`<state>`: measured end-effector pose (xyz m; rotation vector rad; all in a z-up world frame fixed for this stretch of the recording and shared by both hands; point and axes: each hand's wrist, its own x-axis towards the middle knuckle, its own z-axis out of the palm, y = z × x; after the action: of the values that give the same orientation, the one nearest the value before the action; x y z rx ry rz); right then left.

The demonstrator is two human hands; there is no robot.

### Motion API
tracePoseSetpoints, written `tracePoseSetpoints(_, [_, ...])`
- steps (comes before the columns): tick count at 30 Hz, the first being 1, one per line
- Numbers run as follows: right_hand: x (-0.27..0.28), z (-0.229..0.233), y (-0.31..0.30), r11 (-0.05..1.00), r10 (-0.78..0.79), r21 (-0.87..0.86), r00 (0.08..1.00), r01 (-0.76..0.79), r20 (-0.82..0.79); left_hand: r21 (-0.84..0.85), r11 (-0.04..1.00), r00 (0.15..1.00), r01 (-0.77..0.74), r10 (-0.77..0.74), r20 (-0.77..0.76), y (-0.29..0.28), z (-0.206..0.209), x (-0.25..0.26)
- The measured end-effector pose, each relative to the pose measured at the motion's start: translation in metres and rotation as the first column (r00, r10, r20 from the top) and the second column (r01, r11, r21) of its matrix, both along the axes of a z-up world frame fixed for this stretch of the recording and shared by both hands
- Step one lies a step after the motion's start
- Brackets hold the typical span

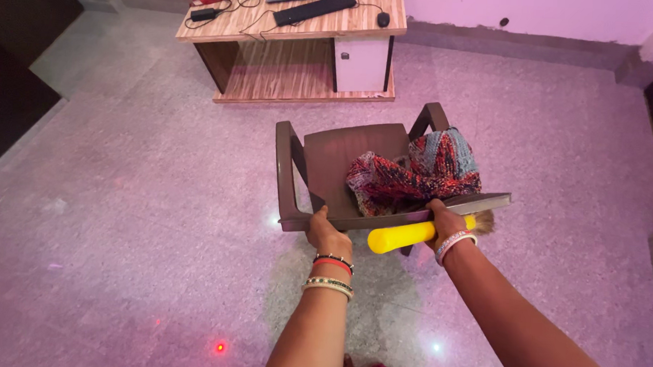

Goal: The person sweeps the floor with a broom, cleans the dust from a window sill, and then lifts and moves a chair to sweep the area underneath it.

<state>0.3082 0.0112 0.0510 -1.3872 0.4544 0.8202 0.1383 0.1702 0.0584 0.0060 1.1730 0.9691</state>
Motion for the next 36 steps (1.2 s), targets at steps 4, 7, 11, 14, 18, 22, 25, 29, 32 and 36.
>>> tracePoseSetpoints(4, [0.006, 0.000, 0.016, 1.000, -0.007, 0.003, 1.000, 0.007, 0.024, -0.015, 1.000, 1.000, -0.011, 0.011, 0.006, 0.017, 0.005, 0.007])
tracePoseSetpoints(7, [0.012, 0.001, 0.028, 0.999, 0.028, -0.046, 1.000, -0.027, 0.014, 0.002, 1.000, 0.999, -0.021, 0.021, 0.029, 0.027, 0.002, 0.011])
tracePoseSetpoints(11, [0.019, 0.001, 0.040, 0.999, 0.028, -0.044, 1.000, -0.027, 0.014, 0.046, 0.998, 1.000, -0.031, 0.031, 0.004, 0.042, -0.005, 0.022])
tracePoseSetpoints(14, [0.024, 0.001, 0.048, 0.998, 0.047, -0.037, 0.998, -0.045, 0.030, 0.035, 0.999, 0.999, -0.029, 0.031, -0.040, 0.052, -0.006, 0.027])
tracePoseSetpoints(18, [0.031, -0.002, 0.058, 1.000, 0.022, 0.001, 1.000, -0.022, 0.019, -0.017, 1.000, 0.999, 0.001, -0.002, -0.050, 0.061, -0.005, 0.032])
tracePoseSetpoints(22, [0.043, -0.011, 0.071, 0.998, 0.024, 0.057, 1.000, -0.024, 0.003, 0.046, 0.997, 0.997, -0.066, 0.068, -0.047, 0.075, -0.018, 0.043])
tracePoseSetpoints(25, [0.055, -0.017, 0.084, 0.999, 0.040, 0.014, 0.999, -0.040, 0.009, 0.106, 0.991, 0.996, -0.078, 0.082, -0.029, 0.091, -0.030, 0.054])
tracePoseSetpoints(29, [0.068, -0.024, 0.103, 0.997, 0.053, 0.063, 0.999, -0.054, 0.013, 0.075, 0.990, 0.993, -0.118, 0.116, 0.025, 0.109, -0.039, 0.066])
tracePoseSetpoints(32, [0.077, -0.021, 0.121, 0.999, 0.045, -0.011, 0.999, -0.045, 0.016, 0.043, 0.991, 0.992, -0.129, 0.129, 0.012, 0.124, -0.041, 0.072])
tracePoseSetpoints(36, [0.089, -0.021, 0.139, 0.997, 0.075, -0.009, 0.997, -0.075, 0.013, 0.084, 0.981, 0.980, -0.176, 0.167, 0.113, 0.136, -0.043, 0.081])
